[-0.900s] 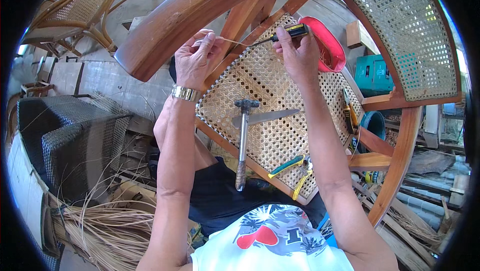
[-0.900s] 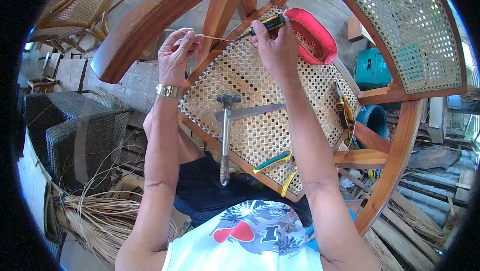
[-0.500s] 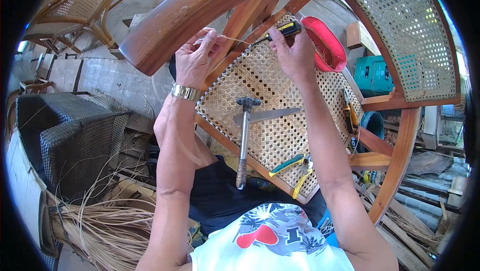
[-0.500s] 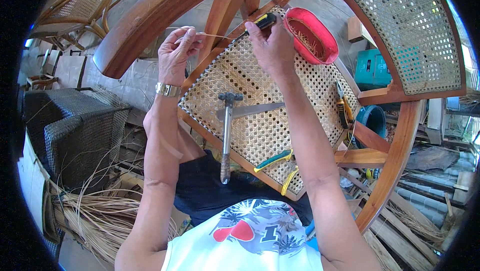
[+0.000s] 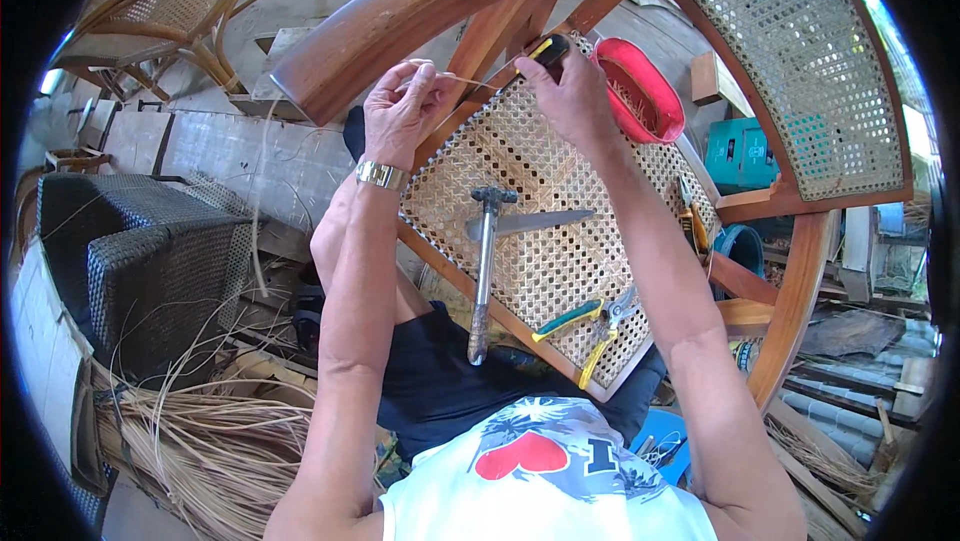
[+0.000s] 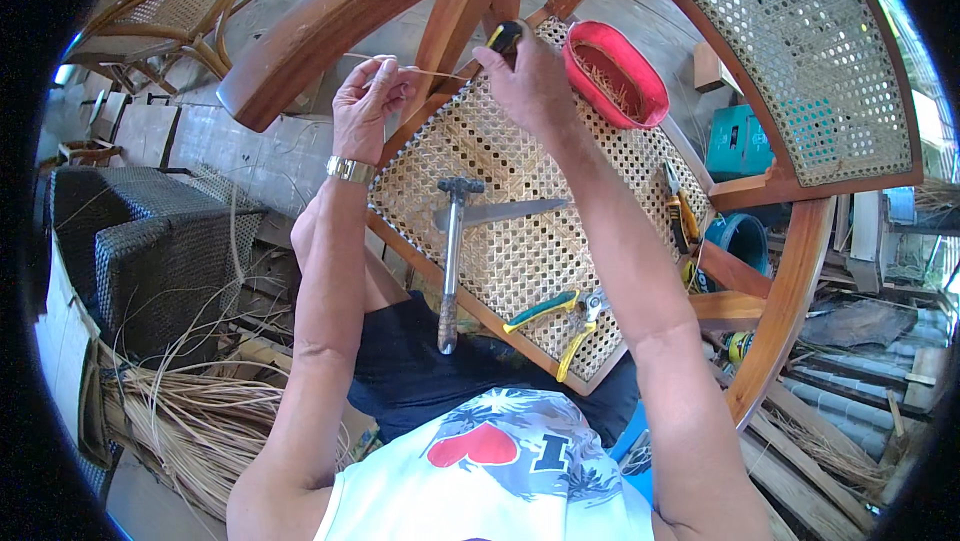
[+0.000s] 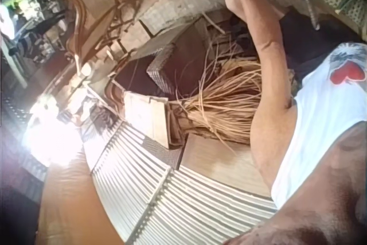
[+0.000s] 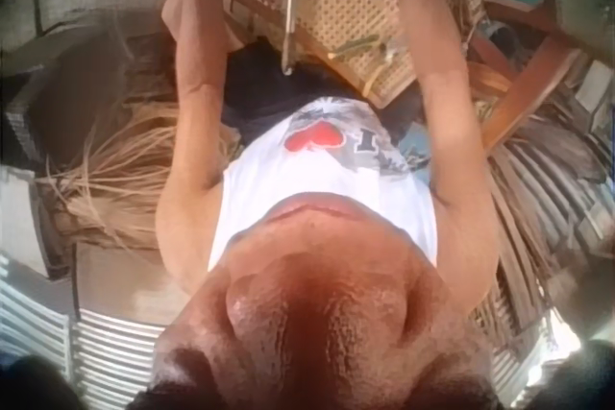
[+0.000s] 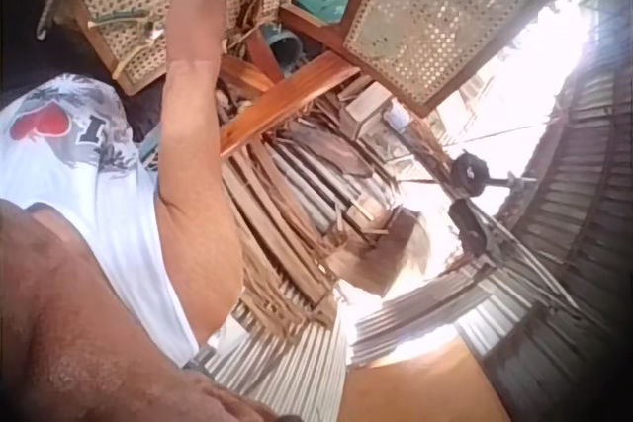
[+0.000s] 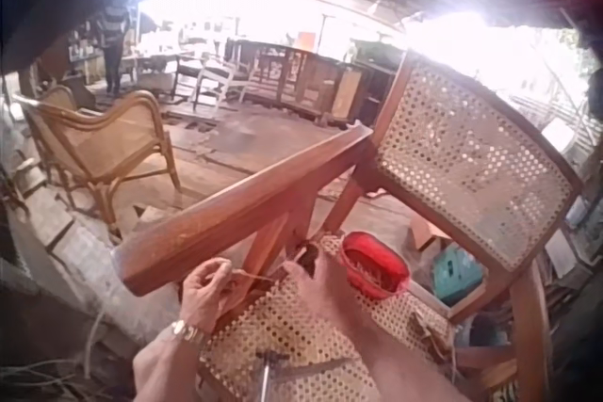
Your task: Repairing the woven seat of a wooden chair using rattan strips, a hammer, a screwdriver, and pliers.
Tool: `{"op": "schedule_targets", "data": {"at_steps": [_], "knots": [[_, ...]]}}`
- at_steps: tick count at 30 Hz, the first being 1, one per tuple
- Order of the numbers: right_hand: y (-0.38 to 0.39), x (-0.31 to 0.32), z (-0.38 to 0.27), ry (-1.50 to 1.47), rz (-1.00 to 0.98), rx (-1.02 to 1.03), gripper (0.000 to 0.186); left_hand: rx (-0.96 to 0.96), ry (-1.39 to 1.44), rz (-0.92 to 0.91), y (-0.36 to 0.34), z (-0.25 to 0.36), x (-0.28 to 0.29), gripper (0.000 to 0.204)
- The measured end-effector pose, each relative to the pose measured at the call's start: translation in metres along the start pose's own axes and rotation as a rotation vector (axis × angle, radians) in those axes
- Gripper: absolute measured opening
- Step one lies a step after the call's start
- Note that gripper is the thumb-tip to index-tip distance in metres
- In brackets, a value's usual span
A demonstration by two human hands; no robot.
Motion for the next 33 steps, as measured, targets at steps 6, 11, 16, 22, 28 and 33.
{"op": "schedule_targets", "data": {"at_steps": [6,11,16,22,28,33], "knots": [[0.006,-0.022,0.025,0.024,-0.156,-0.233,0.036,-0.019,-0.029,0.014,0.000,-0.005,0.004,0.024],[0.000,-0.010,0.024,-0.020,-0.136,-0.227,0.033,-0.018,-0.038,-0.014,-0.002,-0.005,0.001,0.022],[0.008,0.013,0.007,-0.055,0.077,-0.159,0.038,-0.001,-0.039,0.004,-0.001,-0.002,0.002,0.021],[0.012,0.034,0.012,-0.162,0.123,-0.190,0.039,0.008,-0.072,-0.017,0.001,-0.001,0.003,0.022],[0.014,0.023,0.017,-0.141,0.133,-0.154,0.039,0.012,-0.065,-0.039,0.003,0.001,0.004,0.024],[0.017,0.009,0.034,-0.144,0.074,-0.223,0.040,0.013,-0.054,-0.045,0.002,0.001,0.004,0.023]]}}
Point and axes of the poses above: each hand's wrist, its own y-axis away from the middle knuckle, its own x-axis out of the back of the hand, z = x × y, the point moved 8 cm from there along -y, towards the middle knuckle, and after that the axes turned 4 degrees about x, right-handed, at the moved point
